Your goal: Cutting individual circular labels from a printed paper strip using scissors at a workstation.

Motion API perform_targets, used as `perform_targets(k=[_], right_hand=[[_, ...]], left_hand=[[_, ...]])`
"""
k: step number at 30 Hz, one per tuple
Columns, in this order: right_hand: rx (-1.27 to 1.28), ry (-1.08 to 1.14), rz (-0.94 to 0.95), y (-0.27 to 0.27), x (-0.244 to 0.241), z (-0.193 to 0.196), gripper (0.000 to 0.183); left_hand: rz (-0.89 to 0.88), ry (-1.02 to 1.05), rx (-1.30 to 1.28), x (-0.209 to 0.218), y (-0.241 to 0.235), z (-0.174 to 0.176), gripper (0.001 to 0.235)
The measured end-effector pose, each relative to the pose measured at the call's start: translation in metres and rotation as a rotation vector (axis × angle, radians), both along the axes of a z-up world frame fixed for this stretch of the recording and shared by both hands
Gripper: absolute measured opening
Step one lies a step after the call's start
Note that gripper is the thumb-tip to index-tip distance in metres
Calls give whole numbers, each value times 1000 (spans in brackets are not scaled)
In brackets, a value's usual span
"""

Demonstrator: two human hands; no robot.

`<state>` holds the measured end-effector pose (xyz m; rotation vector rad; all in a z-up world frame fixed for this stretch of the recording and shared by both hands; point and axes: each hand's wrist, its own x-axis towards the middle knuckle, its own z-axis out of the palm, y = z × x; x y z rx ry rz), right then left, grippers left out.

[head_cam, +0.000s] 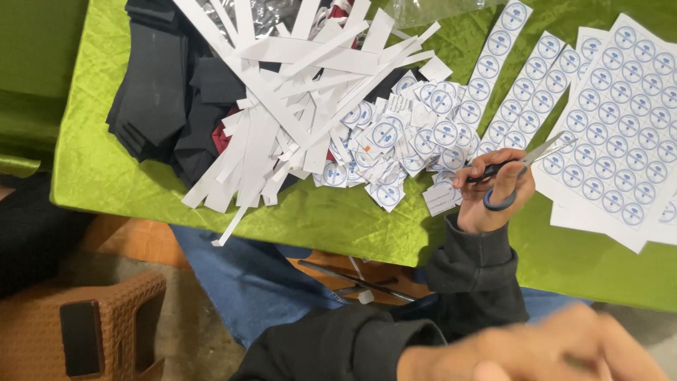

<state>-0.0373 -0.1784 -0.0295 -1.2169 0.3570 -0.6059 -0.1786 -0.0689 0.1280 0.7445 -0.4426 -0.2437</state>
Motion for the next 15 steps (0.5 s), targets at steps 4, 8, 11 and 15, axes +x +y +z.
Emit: perform_targets(k=[4, 8, 11, 15], right_hand=[[358, -385, 472, -36, -2, -22, 66], [103, -120, -100, -1, -3, 17, 41], [122, -170, 11, -3, -3, 18, 41], [98, -80, -126, 1, 8, 14, 47]], left_hand=[[-68, -46, 54, 130, -10, -34, 21], [564, -329, 1213, 248, -42, -84, 42], [671, -383, 1647, 287, -72, -125, 50], [780, -355, 1727, 291, -90, -128, 57]])
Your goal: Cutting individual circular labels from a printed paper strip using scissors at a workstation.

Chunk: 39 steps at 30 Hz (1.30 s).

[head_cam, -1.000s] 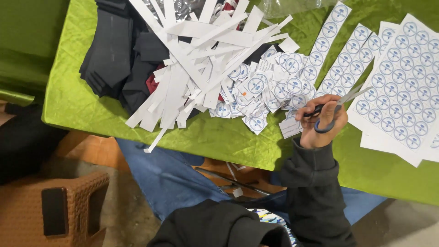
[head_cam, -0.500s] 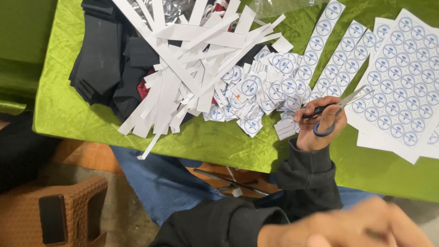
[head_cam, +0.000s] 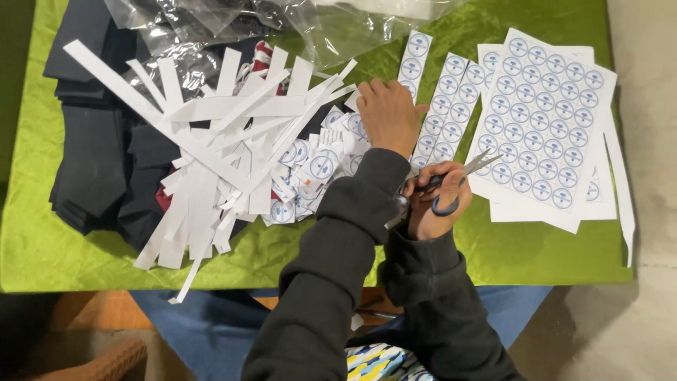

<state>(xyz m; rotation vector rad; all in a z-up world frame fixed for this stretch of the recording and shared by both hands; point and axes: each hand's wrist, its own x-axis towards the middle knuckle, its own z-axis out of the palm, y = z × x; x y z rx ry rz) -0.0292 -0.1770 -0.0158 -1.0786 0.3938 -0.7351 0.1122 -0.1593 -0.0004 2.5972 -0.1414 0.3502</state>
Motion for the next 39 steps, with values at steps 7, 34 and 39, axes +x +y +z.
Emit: perform_targets(k=[7, 34, 39], right_hand=[[18, -70, 15, -5, 3, -5, 47], [102, -41, 340, -14, 7, -30, 28], [109, -50, 660, -17, -1, -17, 17]], left_hand=[[52, 60, -35, 9, -14, -11, 52], [-509, -15, -22, -88, 220, 98, 46], [-688, 69, -415, -212, 178, 33, 36]])
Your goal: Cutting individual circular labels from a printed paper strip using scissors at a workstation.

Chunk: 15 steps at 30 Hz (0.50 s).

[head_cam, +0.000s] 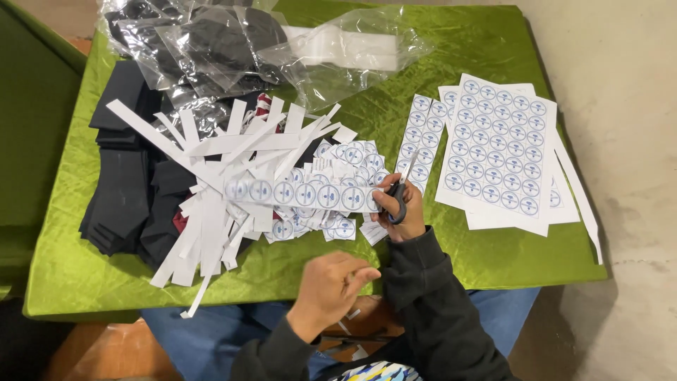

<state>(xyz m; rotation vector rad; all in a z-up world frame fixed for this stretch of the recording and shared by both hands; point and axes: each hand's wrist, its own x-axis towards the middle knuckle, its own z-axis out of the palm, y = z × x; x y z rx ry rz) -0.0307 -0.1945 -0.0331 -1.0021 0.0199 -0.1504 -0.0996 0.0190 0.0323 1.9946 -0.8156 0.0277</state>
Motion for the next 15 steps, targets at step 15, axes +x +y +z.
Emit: perform_targets(k=[15], right_hand=[[-188, -80, -18, 33, 0, 23, 33]], left_hand=[[555, 454, -736, 96, -12, -25, 27]])
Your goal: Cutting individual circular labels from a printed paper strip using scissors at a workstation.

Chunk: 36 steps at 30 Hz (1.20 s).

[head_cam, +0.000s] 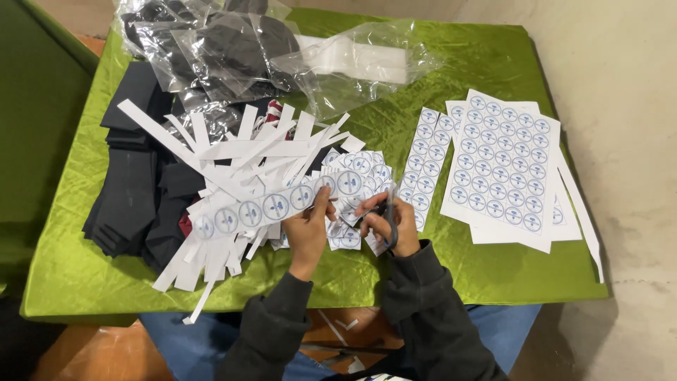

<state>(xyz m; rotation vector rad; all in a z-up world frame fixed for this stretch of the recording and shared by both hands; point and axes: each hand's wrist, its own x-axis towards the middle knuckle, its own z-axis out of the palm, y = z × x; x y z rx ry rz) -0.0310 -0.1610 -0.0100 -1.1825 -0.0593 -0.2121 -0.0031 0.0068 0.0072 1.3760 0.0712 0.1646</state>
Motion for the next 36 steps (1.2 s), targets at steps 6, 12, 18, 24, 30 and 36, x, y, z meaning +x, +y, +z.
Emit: perform_targets(k=[6, 12, 18, 24, 30, 36], right_hand=[[-432, -69, 227, 3, -5, -2, 33], [-493, -60, 216, 4, -5, 1, 31], [-448, -19, 306, 3, -2, 3, 24], [-400, -50, 338, 0, 8, -2, 25], [-381, -99, 382, -4, 17, -16, 21], [-338, -104, 389, -1, 16, -13, 22]], left_hand=[[-4, 67, -25, -2, -20, 2, 38], [-26, -119, 81, -5, -12, 26, 23], [-16, -91, 120, -12, -16, -5, 23], [-21, -96, 158, -8, -15, -1, 30], [-16, -105, 157, -6, -14, 5, 23], [-18, -39, 140, -7, -22, -6, 28]])
